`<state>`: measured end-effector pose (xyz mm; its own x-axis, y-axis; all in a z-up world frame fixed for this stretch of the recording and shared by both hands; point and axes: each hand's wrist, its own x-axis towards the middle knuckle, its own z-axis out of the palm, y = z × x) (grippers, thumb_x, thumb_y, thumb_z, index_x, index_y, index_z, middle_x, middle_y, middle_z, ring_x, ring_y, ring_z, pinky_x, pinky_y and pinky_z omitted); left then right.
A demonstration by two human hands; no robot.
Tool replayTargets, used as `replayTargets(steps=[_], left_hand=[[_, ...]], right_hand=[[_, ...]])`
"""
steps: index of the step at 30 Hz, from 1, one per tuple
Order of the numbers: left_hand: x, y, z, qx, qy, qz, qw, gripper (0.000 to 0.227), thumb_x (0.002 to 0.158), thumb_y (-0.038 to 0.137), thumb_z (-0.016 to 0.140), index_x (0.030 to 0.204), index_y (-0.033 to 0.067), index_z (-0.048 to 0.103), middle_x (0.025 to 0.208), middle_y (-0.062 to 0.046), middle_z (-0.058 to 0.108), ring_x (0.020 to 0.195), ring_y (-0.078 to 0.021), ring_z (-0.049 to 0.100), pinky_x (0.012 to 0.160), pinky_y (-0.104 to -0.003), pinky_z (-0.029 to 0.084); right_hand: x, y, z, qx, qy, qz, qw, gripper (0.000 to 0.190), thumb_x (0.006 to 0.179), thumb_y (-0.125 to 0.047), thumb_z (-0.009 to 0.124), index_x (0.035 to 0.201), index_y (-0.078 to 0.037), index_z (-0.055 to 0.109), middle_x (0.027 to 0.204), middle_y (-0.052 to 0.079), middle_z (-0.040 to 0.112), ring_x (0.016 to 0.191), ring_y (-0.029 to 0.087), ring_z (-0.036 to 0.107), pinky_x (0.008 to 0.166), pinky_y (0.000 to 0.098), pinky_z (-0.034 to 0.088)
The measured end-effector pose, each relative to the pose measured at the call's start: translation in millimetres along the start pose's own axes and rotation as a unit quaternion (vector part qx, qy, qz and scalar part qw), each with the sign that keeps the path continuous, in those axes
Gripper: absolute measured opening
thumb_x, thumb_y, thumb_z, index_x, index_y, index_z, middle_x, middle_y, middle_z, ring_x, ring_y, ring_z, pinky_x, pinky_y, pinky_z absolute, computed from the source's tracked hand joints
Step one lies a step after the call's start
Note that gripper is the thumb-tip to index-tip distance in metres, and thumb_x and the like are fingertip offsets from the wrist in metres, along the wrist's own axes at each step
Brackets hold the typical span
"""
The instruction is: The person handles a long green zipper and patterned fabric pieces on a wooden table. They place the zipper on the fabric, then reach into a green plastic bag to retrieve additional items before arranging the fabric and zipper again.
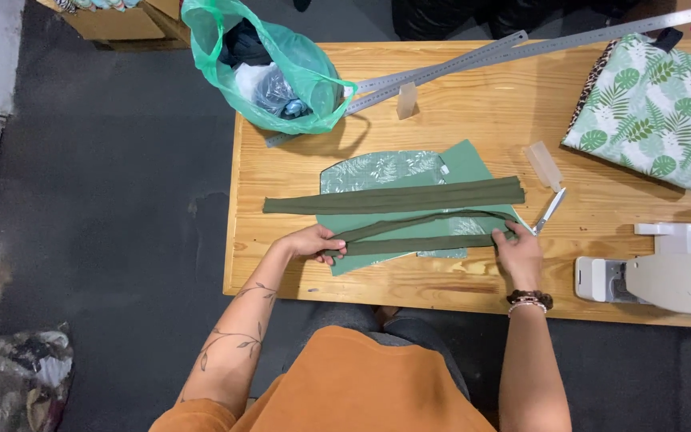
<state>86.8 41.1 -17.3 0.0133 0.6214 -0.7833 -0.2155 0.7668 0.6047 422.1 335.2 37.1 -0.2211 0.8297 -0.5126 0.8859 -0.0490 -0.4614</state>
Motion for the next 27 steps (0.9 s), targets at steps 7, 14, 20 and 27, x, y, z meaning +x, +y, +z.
replayTargets(steps=[7, 14, 20, 27], left_hand=[[-21.0, 1.3, 5.1, -0.039, 0.059, 0.017, 0.997, 0.034, 0.095, 0.037, 0.067, 0.098, 0.0034, 0.072, 0.086, -0.013, 0.075, 0.055, -0.0147, 0.070, 0.046, -0.021, 0.058], [-32.9, -21.9, 7.3, -0.051, 0.070, 0.041, 0.995, 0.033, 0.100, 0.031, 0.059, 0.101, 0.0005, 0.072, 0.086, -0.014, 0.073, 0.054, -0.0126, 0.067, 0.043, -0.020, 0.052], [-75.2, -33.8, 0.0, -0.118, 0.110, 0.047, 0.986, 0.032, 0.098, 0.025, 0.064, 0.104, -0.0045, 0.073, 0.083, -0.014, 0.072, 0.056, -0.0125, 0.068, 0.045, -0.019, 0.052], [-96.7, -77.3, -20.4, -0.140, 0.186, 0.069, 0.970, 0.023, 0.080, 0.002, 0.082, 0.102, -0.0032, 0.076, 0.072, -0.019, 0.073, 0.058, -0.0178, 0.070, 0.051, -0.022, 0.056]], right_hand=[[20.8, 25.9, 16.3, 0.020, 0.131, -0.022, 0.991, 0.021, 0.085, -0.041, 0.076, 0.090, -0.021, 0.078, 0.075, -0.003, 0.069, 0.083, 0.024, 0.068, 0.084, 0.0403, 0.054], [5.5, 2.9, 5.0, 0.115, 0.100, -0.106, 0.983, 0.024, 0.096, -0.004, 0.056, 0.119, -0.007, 0.064, 0.112, 0.017, 0.054, 0.090, 0.028, 0.065, 0.078, 0.0349, 0.059], [-22.2, -21.4, 13.9, 0.392, -0.003, -0.072, 0.917, 0.033, 0.093, 0.007, 0.040, 0.112, 0.001, 0.067, 0.107, 0.014, 0.055, 0.080, 0.015, 0.067, 0.080, 0.0246, 0.063], [-49.5, -36.7, 13.5, 0.274, -0.079, -0.064, 0.956, 0.014, 0.086, -0.014, 0.076, 0.100, -0.012, 0.078, 0.083, 0.002, 0.069, 0.068, 0.004, 0.058, 0.065, 0.0223, 0.054]])
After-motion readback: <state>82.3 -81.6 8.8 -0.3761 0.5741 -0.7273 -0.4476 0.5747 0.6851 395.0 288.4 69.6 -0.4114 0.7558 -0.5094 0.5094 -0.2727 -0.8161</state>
